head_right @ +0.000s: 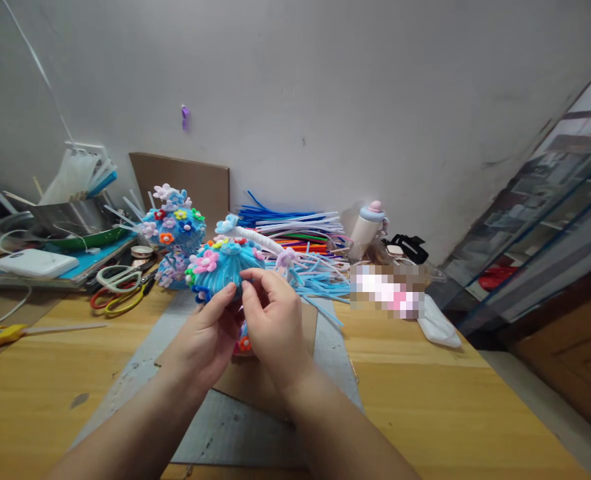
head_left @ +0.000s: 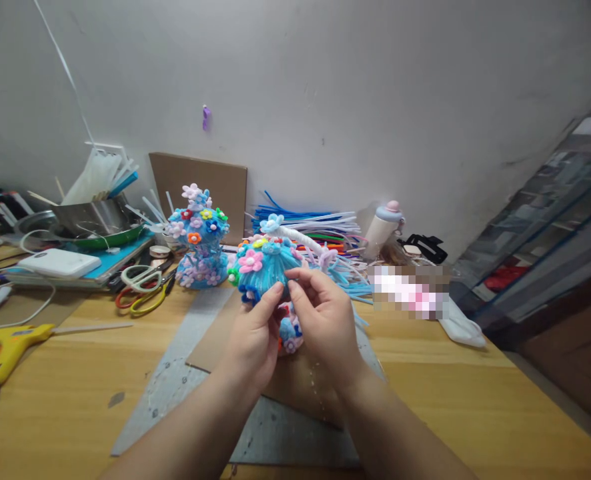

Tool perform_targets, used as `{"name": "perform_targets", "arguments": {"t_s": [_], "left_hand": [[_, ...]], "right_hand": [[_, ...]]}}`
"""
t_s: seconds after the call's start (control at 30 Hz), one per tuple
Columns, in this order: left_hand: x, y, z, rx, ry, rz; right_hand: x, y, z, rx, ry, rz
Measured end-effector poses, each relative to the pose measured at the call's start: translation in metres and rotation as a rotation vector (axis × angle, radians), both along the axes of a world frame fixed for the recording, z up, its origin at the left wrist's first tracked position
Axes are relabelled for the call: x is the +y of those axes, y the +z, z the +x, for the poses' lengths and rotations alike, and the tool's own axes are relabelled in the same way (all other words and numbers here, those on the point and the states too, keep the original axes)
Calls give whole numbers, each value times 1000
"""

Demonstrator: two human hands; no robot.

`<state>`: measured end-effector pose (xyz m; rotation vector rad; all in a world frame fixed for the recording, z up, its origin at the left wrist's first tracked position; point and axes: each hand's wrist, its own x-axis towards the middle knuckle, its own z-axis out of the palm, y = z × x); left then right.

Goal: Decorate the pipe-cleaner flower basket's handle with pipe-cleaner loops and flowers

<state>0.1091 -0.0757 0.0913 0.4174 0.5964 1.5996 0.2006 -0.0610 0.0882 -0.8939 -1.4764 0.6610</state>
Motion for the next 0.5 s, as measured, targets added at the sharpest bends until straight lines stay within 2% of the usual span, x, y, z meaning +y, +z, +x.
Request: {"name": "perform_targets", "arguments": {"t_s": [0.13,0.27,0.37,0.5], "left_hand": [[2,1,-2,-8,-41,-12],[3,4,-4,-41,-66,-38],[3,5,-3,-91,-51,-62],[4,1,1,-133,-1,-115]], "right_hand": [[0,3,1,-16,9,23],[-2,0,1,50,57,-48],[-6,-4,-3,121,71,-84],[-10,-9,-8,91,65,-60]]}}
